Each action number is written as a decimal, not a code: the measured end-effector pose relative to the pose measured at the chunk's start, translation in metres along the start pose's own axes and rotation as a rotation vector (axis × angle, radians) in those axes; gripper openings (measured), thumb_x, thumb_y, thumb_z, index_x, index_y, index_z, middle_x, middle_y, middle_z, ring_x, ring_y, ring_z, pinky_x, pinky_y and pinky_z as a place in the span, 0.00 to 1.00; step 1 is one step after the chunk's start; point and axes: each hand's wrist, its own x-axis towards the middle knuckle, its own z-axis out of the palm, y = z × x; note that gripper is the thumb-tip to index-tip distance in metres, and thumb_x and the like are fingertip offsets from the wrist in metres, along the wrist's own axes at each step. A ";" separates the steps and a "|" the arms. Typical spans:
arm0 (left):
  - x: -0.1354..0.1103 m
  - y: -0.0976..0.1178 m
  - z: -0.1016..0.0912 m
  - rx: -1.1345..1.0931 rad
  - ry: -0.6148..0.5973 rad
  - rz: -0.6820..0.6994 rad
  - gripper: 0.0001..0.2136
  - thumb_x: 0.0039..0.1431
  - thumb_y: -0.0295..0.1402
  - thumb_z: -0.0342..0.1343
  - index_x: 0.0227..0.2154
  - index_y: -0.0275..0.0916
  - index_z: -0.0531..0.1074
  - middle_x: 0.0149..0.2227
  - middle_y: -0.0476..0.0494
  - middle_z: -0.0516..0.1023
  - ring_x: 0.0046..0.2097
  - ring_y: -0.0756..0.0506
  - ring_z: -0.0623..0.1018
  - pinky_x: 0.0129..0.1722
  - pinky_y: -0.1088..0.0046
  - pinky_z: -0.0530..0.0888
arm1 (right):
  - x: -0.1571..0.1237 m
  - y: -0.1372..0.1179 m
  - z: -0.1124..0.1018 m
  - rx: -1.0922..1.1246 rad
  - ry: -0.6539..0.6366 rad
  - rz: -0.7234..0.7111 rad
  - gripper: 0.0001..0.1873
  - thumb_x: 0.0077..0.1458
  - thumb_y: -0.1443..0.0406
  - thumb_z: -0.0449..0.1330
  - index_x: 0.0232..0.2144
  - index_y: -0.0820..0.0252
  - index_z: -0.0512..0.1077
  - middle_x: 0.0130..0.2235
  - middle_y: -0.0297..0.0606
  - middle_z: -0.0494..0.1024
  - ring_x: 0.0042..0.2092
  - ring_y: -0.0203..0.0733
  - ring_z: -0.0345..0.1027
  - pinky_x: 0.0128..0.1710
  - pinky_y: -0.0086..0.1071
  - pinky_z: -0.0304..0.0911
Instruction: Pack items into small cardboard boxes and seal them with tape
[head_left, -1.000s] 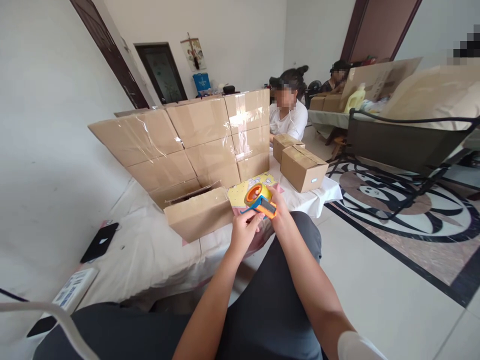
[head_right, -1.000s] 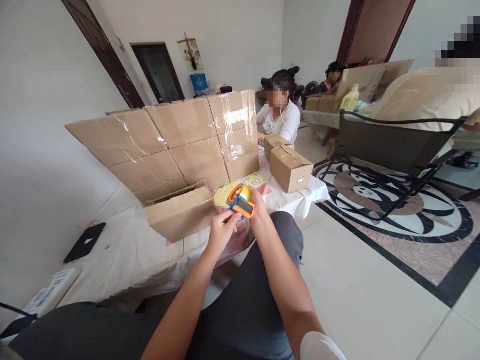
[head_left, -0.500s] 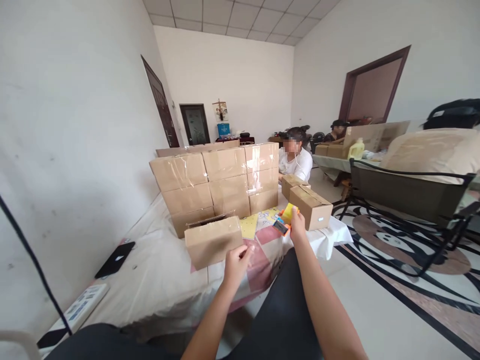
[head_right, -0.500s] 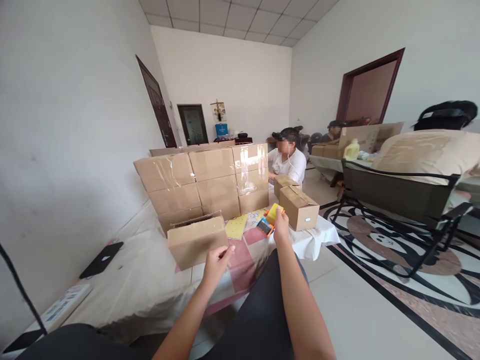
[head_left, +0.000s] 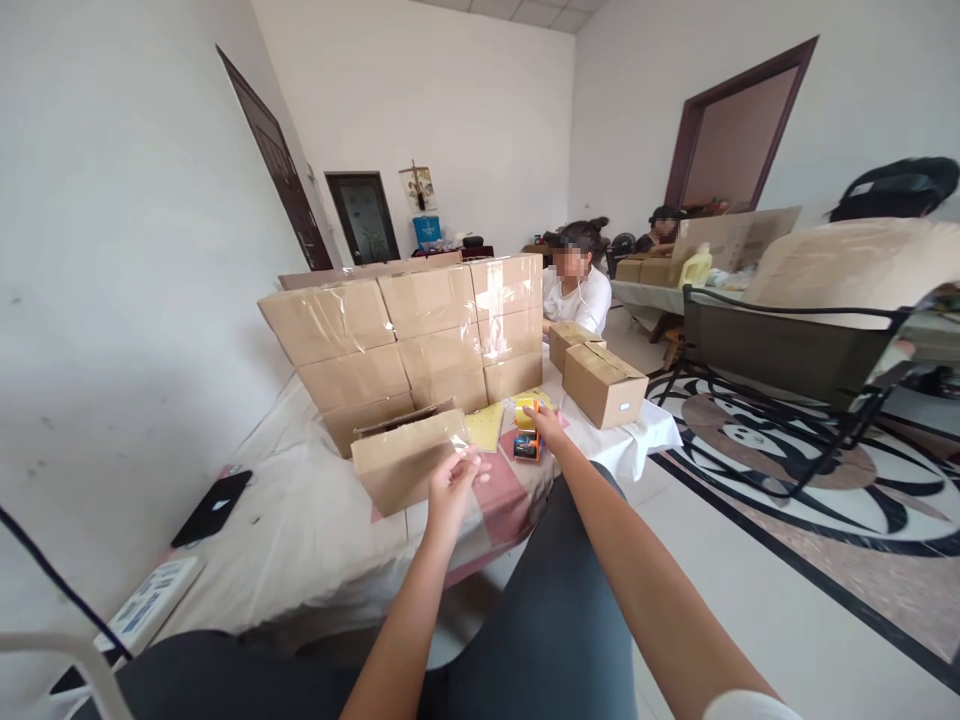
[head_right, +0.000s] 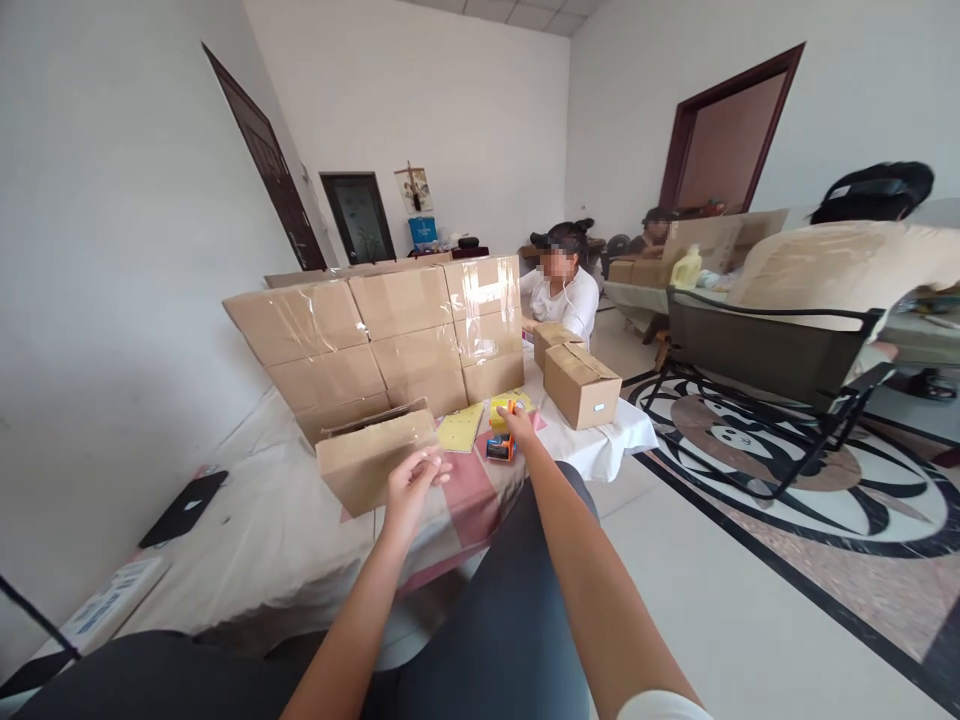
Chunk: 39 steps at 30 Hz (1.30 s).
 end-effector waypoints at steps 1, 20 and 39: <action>-0.001 0.001 -0.001 -0.016 0.019 0.010 0.32 0.50 0.55 0.68 0.49 0.33 0.78 0.37 0.36 0.84 0.41 0.39 0.85 0.41 0.63 0.84 | -0.003 -0.003 -0.002 -0.018 0.052 -0.003 0.17 0.50 0.53 0.68 0.31 0.58 0.69 0.29 0.38 0.76 0.38 0.49 0.73 0.38 0.37 0.69; 0.006 0.013 -0.028 0.181 0.302 0.090 0.27 0.58 0.51 0.62 0.52 0.35 0.73 0.29 0.41 0.83 0.24 0.46 0.78 0.18 0.75 0.69 | -0.145 -0.163 0.031 0.115 -0.128 -0.791 0.07 0.60 0.58 0.67 0.31 0.52 0.81 0.40 0.37 0.73 0.45 0.43 0.69 0.49 0.40 0.64; 0.066 0.039 -0.107 1.466 -0.140 0.307 0.48 0.63 0.54 0.56 0.75 0.37 0.38 0.66 0.30 0.69 0.70 0.36 0.66 0.73 0.48 0.51 | -0.057 -0.109 0.171 -0.713 -0.362 -0.306 0.07 0.53 0.63 0.65 0.27 0.59 0.81 0.44 0.43 0.82 0.55 0.55 0.67 0.55 0.44 0.59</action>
